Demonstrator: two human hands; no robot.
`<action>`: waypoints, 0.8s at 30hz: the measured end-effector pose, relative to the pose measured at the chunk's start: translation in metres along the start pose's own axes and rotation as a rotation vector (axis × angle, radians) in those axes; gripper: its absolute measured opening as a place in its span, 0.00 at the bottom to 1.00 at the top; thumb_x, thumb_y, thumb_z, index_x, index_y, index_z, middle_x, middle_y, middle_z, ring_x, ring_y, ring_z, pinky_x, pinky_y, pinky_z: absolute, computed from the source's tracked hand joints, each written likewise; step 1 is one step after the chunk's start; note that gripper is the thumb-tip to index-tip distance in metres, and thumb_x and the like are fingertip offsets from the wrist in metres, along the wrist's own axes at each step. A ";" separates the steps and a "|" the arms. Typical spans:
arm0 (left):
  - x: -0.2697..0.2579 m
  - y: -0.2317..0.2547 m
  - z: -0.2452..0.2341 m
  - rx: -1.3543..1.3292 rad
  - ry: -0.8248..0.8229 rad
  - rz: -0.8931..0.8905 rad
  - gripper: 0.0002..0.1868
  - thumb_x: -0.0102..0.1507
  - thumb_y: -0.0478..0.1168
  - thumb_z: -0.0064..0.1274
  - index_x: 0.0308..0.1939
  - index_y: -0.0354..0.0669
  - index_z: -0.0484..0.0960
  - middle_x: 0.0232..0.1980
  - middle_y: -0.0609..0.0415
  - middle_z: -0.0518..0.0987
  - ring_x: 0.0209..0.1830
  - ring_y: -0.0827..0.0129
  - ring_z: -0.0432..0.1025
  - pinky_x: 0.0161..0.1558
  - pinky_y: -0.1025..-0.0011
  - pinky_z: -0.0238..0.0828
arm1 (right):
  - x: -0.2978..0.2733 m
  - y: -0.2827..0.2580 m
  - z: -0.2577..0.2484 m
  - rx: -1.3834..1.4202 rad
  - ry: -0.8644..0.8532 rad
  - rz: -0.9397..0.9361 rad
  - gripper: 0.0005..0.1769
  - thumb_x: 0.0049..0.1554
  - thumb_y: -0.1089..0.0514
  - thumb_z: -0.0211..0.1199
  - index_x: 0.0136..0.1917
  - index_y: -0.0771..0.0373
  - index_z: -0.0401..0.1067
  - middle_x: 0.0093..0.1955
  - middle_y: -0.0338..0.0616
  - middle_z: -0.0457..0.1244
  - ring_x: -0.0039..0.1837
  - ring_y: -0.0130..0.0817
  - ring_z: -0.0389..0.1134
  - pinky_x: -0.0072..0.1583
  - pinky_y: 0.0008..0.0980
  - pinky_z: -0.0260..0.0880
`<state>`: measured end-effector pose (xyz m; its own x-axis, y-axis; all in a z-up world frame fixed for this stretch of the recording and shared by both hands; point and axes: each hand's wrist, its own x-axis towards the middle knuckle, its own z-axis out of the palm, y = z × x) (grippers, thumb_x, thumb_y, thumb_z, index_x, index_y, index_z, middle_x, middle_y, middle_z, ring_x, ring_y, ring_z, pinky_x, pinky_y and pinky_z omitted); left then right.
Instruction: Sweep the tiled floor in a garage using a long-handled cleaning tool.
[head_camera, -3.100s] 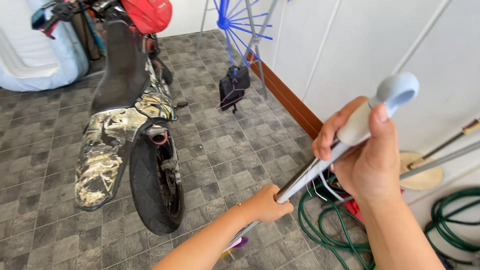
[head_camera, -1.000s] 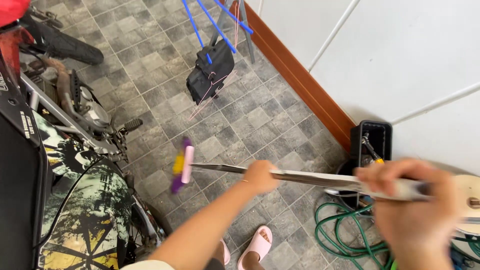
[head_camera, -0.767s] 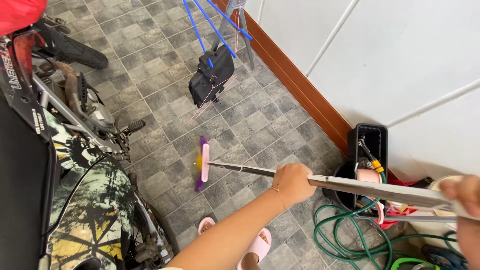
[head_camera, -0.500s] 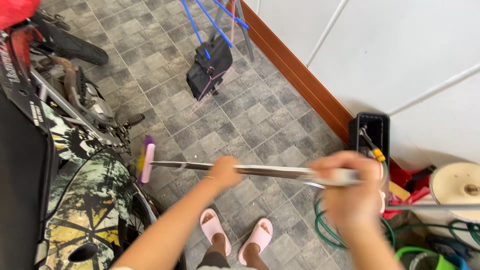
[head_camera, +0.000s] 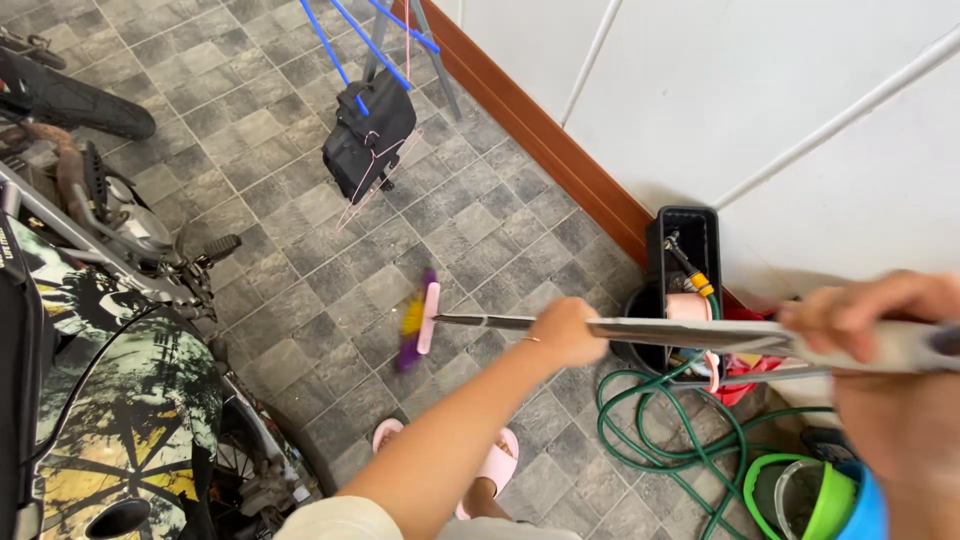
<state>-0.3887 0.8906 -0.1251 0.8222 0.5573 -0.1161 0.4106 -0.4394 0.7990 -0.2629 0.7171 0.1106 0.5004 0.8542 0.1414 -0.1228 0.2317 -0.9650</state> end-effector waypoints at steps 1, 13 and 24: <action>0.000 0.023 -0.002 -0.053 0.012 -0.011 0.10 0.51 0.44 0.53 0.26 0.43 0.87 0.33 0.35 0.82 0.38 0.40 0.79 0.45 0.52 0.76 | 0.000 -0.002 -0.010 -0.017 -0.044 -0.070 0.31 0.78 0.44 0.44 0.40 0.68 0.68 0.30 0.38 0.55 0.41 0.35 0.59 0.68 0.49 0.65; -0.035 -0.164 -0.089 0.382 -0.076 -0.100 0.20 0.57 0.59 0.63 0.29 0.46 0.88 0.28 0.42 0.82 0.31 0.48 0.79 0.37 0.55 0.75 | 0.042 0.102 0.072 0.213 -0.153 0.065 0.33 0.63 0.37 0.51 0.40 0.71 0.72 0.42 0.58 0.66 0.48 0.50 0.67 0.63 0.50 0.68; -0.017 -0.074 0.014 0.134 -0.145 -0.054 0.15 0.54 0.48 0.63 0.23 0.39 0.84 0.25 0.39 0.80 0.29 0.46 0.77 0.36 0.55 0.72 | -0.017 0.027 0.020 -0.118 0.152 0.064 0.22 0.57 0.54 0.48 0.28 0.70 0.69 0.32 0.53 0.64 0.39 0.41 0.64 0.47 0.37 0.63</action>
<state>-0.4277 0.9036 -0.1906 0.8416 0.4799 -0.2479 0.4965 -0.5067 0.7048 -0.2923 0.7182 0.0867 0.6192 0.7834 0.0529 -0.0616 0.1157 -0.9914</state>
